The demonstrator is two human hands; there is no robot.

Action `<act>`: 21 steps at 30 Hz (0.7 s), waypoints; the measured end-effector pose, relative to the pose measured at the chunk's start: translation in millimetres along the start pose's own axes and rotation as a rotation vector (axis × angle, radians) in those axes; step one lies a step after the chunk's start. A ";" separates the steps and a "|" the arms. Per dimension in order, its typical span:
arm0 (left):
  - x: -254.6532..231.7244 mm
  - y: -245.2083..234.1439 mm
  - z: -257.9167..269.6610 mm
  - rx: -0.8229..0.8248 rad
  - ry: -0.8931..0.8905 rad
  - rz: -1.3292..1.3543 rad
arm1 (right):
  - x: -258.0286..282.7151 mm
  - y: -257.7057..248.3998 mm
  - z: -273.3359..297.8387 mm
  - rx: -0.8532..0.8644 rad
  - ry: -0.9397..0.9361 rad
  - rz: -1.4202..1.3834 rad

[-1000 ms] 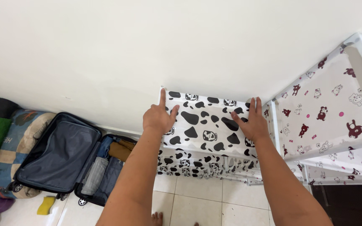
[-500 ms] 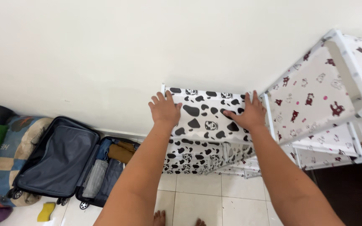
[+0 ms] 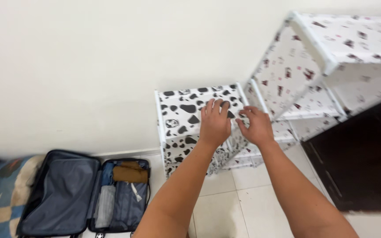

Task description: The person assembles a modular fabric-covered shelf by inserting metal rods into a fabric frame and stacking the completed unit onto an existing shelf. They then wipe metal rods and a plastic connector with a cloth and insert the rods into the connector.

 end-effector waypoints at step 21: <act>-315.3 167.1 339.1 1.091 0.219 0.147 | -66.3 -177.7 540.7 0.083 1.167 0.001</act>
Point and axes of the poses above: each hand's wrist, its own z-axis away from the middle knuckle, its own y-axis out of the palm, x = y × z, the point moved 8 cm from there along -z, towards the middle knuckle, and after that the axes turned 1 degree about z, right-handed, at the moved point
